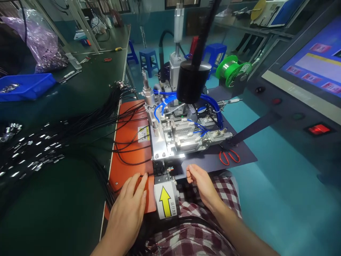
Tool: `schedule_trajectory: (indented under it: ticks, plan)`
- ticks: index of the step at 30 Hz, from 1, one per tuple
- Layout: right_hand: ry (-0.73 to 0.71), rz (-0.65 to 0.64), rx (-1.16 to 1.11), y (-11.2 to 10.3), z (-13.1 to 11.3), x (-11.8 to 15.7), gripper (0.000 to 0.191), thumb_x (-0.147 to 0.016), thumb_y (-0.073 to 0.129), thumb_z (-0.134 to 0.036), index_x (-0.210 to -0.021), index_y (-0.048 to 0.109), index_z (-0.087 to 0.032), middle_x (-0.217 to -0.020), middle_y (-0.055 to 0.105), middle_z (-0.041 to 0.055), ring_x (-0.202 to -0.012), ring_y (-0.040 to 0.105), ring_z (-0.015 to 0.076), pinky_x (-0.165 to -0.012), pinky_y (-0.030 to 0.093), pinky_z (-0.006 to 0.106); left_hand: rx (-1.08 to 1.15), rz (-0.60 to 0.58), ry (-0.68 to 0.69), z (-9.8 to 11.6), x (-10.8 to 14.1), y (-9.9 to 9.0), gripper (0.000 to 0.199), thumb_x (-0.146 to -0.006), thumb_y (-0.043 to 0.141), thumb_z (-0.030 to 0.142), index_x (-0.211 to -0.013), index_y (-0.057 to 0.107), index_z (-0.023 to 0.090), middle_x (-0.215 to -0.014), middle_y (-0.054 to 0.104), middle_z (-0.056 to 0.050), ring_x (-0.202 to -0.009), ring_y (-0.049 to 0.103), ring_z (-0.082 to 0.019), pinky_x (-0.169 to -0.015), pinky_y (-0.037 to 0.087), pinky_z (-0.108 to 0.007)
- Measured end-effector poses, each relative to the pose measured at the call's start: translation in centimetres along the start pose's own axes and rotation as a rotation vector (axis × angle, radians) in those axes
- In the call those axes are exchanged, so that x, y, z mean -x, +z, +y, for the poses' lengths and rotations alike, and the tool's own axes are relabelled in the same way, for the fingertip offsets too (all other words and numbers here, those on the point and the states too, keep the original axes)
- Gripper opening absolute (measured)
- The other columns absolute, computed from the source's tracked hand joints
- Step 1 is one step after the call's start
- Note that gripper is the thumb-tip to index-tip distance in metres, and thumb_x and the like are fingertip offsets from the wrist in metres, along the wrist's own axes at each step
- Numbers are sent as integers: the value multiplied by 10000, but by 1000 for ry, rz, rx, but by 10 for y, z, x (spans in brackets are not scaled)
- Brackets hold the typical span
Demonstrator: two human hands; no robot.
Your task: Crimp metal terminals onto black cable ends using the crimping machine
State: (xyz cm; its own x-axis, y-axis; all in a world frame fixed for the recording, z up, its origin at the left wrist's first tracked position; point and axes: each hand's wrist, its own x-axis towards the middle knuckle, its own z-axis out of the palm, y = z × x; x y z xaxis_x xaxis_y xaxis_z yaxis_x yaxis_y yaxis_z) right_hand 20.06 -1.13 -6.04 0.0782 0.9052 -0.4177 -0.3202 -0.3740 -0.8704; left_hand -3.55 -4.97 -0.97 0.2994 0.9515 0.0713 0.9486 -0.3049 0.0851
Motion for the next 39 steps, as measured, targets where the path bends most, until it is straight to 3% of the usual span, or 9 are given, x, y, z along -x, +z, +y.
schedule_trajectory:
  ticks: [6,9,12,15,18,25,28,32,39]
  plan:
    - [23,-18,2,-3,-2,6,312,-738,671,-464,-693,571,-171,-630,485,-21,-542,416,114,-533,322,256,105,-70,47,-13,-50,-22,413,-933,321,212,-1326,407,119,-1352,439,-150,-1243,398,-280,-980,411,-430]
    - [25,12,23,-10,-12,14,303,-739,676,-452,-719,575,-167,-646,474,-20,-558,412,117,-537,328,251,182,-237,212,-28,-41,-46,306,-926,338,177,-1172,518,211,-1232,523,-70,-1071,532,-178,-901,452,-297]
    - [41,19,35,-15,-25,25,266,-775,654,-423,-742,570,-173,-667,471,-26,-574,408,107,-541,333,229,76,-469,435,-41,-14,-68,162,-827,482,122,-911,592,207,-967,598,-55,-915,562,-222,-873,435,-385]
    - [39,-39,61,-11,-34,32,246,-813,619,-408,-743,562,-179,-672,480,-28,-579,411,100,-545,339,216,50,-577,414,-53,-4,-83,188,-770,494,46,-779,606,197,-815,588,-45,-825,563,-227,-797,439,-391]
    - [5,-142,108,-1,-37,36,247,-852,570,-394,-727,542,-184,-650,476,-36,-560,411,93,-546,343,215,395,-692,285,-62,-18,-91,244,-856,458,99,-811,661,225,-848,609,-25,-772,591,-162,-688,463,-271]
    - [-100,-353,280,16,-46,51,119,-825,584,-209,-943,579,-220,-725,539,-34,-620,488,101,-573,403,212,772,-261,-111,-52,-25,-74,163,-847,570,323,-947,677,251,-903,698,-10,-807,650,-168,-700,511,-224]
    - [-205,-392,304,20,-49,54,249,-763,622,-129,-993,598,-221,-798,601,-10,-694,535,119,-641,441,234,724,-177,-100,-50,-13,-58,177,-839,578,341,-962,655,240,-933,697,-15,-810,652,-174,-706,518,-226]
    - [-333,-315,347,23,-50,56,65,-771,621,-134,-791,634,-196,-728,595,-8,-649,542,121,-610,437,248,559,-210,-22,-43,-9,-50,177,-859,538,332,-982,616,231,-946,674,-36,-840,632,-190,-700,506,-244]
    - [-381,-337,329,27,-53,62,39,-801,609,-161,-783,618,-194,-709,575,-15,-620,540,116,-618,447,260,598,-277,236,22,-37,-67,261,-913,434,260,-1168,485,242,-1046,606,-48,-943,553,-191,-827,434,-316]
